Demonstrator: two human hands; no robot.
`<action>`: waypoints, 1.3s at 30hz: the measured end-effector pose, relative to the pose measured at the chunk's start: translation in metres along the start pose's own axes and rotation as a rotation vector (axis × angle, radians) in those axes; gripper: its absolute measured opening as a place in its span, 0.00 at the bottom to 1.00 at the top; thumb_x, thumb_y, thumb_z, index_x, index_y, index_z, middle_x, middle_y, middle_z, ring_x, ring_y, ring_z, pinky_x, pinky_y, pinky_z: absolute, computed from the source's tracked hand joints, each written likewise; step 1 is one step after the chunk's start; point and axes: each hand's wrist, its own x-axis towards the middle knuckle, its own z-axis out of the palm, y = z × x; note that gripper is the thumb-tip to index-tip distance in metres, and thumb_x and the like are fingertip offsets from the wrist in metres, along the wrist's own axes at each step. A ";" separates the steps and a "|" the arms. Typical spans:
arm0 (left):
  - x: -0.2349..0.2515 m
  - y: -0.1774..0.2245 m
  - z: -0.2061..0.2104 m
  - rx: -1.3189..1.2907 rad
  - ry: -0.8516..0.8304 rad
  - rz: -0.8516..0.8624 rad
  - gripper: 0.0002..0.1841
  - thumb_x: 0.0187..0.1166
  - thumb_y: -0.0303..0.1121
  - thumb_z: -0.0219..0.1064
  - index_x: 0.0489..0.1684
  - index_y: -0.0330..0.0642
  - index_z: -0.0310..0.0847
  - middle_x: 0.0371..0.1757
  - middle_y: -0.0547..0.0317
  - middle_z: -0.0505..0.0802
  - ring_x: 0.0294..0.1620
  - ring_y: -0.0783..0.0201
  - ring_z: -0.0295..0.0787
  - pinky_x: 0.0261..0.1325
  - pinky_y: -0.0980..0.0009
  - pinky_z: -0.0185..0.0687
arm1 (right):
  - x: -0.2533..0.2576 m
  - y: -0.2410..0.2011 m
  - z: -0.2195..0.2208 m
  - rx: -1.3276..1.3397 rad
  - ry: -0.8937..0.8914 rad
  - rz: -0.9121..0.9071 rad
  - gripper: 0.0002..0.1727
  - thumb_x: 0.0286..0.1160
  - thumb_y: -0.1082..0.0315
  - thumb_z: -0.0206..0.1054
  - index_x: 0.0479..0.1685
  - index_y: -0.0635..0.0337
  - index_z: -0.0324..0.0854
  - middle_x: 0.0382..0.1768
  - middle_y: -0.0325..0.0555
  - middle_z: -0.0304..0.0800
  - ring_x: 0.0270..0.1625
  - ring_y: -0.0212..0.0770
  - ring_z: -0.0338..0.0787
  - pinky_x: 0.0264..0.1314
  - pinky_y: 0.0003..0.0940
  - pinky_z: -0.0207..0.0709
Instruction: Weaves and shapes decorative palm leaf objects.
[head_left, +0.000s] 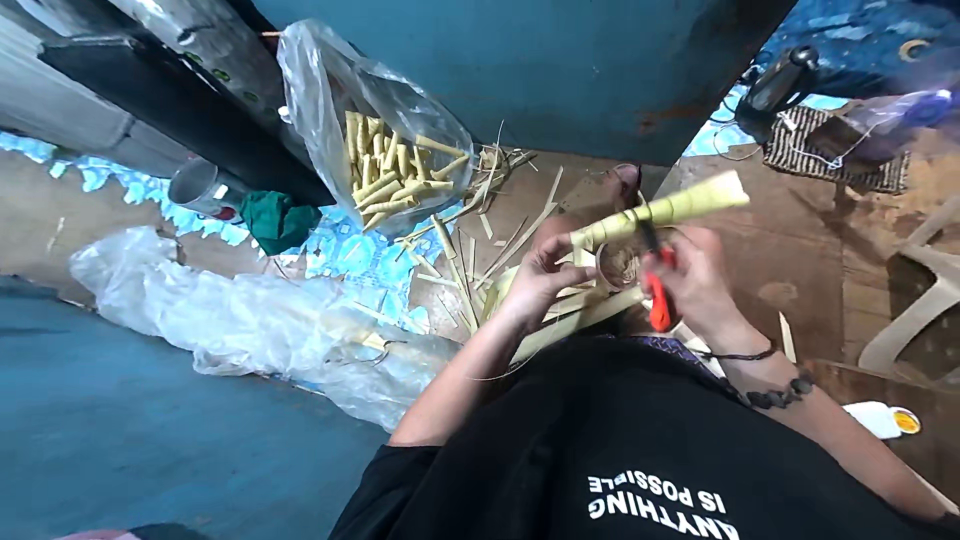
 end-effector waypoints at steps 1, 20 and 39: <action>0.000 -0.001 -0.002 0.032 -0.002 0.008 0.16 0.75 0.19 0.67 0.59 0.39 0.82 0.48 0.60 0.93 0.42 0.70 0.89 0.51 0.69 0.87 | 0.003 0.005 -0.003 0.260 0.113 0.110 0.13 0.84 0.55 0.62 0.54 0.54 0.78 0.23 0.36 0.83 0.21 0.31 0.84 0.28 0.28 0.84; -0.090 -0.032 -0.253 1.166 0.710 -0.524 0.26 0.76 0.31 0.70 0.75 0.40 0.78 0.75 0.26 0.78 0.76 0.23 0.72 0.71 0.21 0.63 | 0.006 -0.021 -0.189 -0.571 -0.076 0.479 0.11 0.79 0.65 0.66 0.47 0.66 0.79 0.25 0.37 0.80 0.25 0.30 0.82 0.32 0.30 0.80; -0.069 -0.069 -0.164 1.056 0.394 -0.358 0.21 0.85 0.34 0.64 0.75 0.39 0.78 0.73 0.42 0.85 0.74 0.44 0.82 0.78 0.44 0.74 | 0.082 -0.064 0.044 -0.679 -0.811 0.004 0.24 0.67 0.55 0.83 0.55 0.57 0.81 0.37 0.49 0.87 0.37 0.45 0.88 0.42 0.47 0.84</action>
